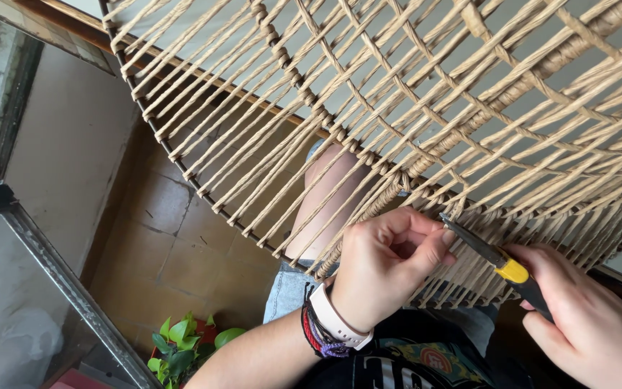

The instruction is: Assembling and repairing a large wicker lampshade using pliers, a glue gun, and a stapler

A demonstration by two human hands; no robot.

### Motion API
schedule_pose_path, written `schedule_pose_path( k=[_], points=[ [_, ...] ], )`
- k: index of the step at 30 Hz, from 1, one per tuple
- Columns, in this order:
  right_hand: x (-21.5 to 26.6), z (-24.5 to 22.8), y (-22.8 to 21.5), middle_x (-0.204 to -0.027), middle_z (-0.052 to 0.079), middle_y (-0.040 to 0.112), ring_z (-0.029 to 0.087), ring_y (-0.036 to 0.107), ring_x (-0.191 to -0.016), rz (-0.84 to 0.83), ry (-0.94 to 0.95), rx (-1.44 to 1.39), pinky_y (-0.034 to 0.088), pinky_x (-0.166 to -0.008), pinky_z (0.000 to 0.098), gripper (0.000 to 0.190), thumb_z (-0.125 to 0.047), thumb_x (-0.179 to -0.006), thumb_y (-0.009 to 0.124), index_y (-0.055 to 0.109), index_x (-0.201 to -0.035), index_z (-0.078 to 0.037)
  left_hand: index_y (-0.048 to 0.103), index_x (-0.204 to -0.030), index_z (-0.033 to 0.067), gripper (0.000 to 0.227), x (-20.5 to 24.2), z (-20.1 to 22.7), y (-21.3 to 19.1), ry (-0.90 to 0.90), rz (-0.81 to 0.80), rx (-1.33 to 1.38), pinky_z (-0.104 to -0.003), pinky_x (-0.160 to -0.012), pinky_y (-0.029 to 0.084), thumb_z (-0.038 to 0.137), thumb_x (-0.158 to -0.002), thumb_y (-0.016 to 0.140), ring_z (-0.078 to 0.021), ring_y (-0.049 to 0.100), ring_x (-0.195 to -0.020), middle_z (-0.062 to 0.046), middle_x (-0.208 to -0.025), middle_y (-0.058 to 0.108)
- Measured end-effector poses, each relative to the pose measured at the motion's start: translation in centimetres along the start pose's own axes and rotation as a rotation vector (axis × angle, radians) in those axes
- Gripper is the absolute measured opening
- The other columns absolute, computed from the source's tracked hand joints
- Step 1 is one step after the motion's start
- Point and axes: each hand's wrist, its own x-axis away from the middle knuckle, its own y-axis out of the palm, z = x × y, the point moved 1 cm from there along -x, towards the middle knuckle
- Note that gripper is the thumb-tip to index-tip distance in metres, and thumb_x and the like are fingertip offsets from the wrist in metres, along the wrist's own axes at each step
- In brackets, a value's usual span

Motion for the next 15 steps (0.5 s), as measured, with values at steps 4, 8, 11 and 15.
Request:
schedule_pose_path(
  k=[4,8,11,15],
  points=[
    [-0.2,0.4,-0.1,-0.136,-0.002,0.060,0.014,0.065,-0.122,-0.014,0.003,-0.043,0.051,-0.100,0.0320,0.073,-0.008,-0.077,0.059,0.044,-0.147,-0.023,0.069,-0.093,0.0083,0.010,0.0,-0.1,0.1,-0.012,-0.002,0.003,-0.018,-0.058,0.053,0.017,-0.099,0.069,-0.0014,0.062,-0.061,-0.001,-0.079,0.076],
    [-0.3,0.8,0.1,-0.138,-0.002,0.059,0.016,0.061,-0.127,0.024,0.001,0.012,0.046,-0.103,0.0337,0.074,-0.006,-0.074,0.060,0.045,-0.145,-0.021,0.069,-0.094,0.0091,0.010,0.0,-0.2,0.0,0.026,-0.004,-0.033,-0.018,-0.058,0.054,0.017,-0.100,0.069,-0.0010,0.062,-0.061,0.001,-0.080,0.076],
    [-0.3,1.0,0.2,-0.136,-0.002,0.058,0.018,0.062,-0.125,0.005,0.010,0.032,0.048,-0.101,0.0348,0.074,-0.008,-0.076,0.061,0.043,-0.146,-0.023,0.069,-0.093,0.0080,0.010,0.0,-0.2,0.1,0.020,-0.004,-0.026,-0.018,-0.057,0.054,0.015,-0.100,0.068,-0.0011,0.062,-0.060,-0.001,-0.079,0.076],
    [-0.3,0.0,-0.1,-0.138,-0.005,0.056,0.017,0.064,-0.122,-0.071,0.139,0.093,0.054,-0.096,0.0357,0.075,-0.011,-0.078,0.064,0.039,-0.147,-0.028,0.069,-0.093,0.0081,0.009,-0.1,-0.2,0.1,0.016,0.001,-0.045,-0.018,-0.056,0.054,0.015,-0.099,0.069,-0.0011,0.063,-0.060,-0.001,-0.079,0.076]
  ],
)
